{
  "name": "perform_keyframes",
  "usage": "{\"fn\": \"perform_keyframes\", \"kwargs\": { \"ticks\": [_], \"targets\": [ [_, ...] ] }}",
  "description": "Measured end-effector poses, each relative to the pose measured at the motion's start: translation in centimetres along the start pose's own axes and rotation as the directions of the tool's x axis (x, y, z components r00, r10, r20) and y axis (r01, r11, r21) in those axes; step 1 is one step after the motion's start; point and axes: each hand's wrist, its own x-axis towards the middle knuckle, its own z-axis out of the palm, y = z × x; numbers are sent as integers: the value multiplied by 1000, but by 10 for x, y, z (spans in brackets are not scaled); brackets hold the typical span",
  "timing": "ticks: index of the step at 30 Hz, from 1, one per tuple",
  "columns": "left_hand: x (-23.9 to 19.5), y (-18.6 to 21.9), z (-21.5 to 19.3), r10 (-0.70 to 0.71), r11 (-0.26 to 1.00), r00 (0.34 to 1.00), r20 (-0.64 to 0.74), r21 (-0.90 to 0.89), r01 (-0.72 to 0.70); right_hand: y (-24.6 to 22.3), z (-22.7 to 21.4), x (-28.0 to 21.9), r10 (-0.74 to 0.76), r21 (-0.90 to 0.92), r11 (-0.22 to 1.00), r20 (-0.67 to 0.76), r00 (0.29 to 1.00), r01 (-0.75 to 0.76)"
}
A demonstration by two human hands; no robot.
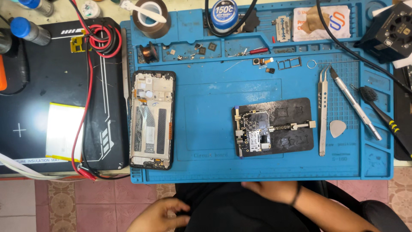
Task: The person handles a small circuit board, turning it over and inspecting it. They then use a soldering iron to work on specific points on the board. The person continues to inspect the board after soldering.
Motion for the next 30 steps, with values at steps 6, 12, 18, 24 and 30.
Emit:
{"fn": "perform_keyframes", "kwargs": {
  "ticks": [6, 12, 18, 24, 30],
  "targets": [
    [-23, 114, -25, 732, 656, 605, 312, -83, -751, -43, -132, -24, -255, 495, 865, 578, 775, -84],
    [-32, 220, -9, 920, 392, 353, -173, 458, -798, -68, -205, -11, -30, -156, 988, -261, 965, -12],
    [3, 266, -6, 932, 363, 248, -266, 642, -675, -59, -207, 29, -70, -332, 941, -367, 928, -61],
    [19, 257, -7, 917, 398, 279, -285, 618, -678, -59, -205, 38, -23, -345, 933, -337, 941, -100],
    [23, 252, -7, 911, 411, 288, -295, 596, -690, -58, -211, 40, -103, -316, 949, -263, 959, 15]
  ]
}}
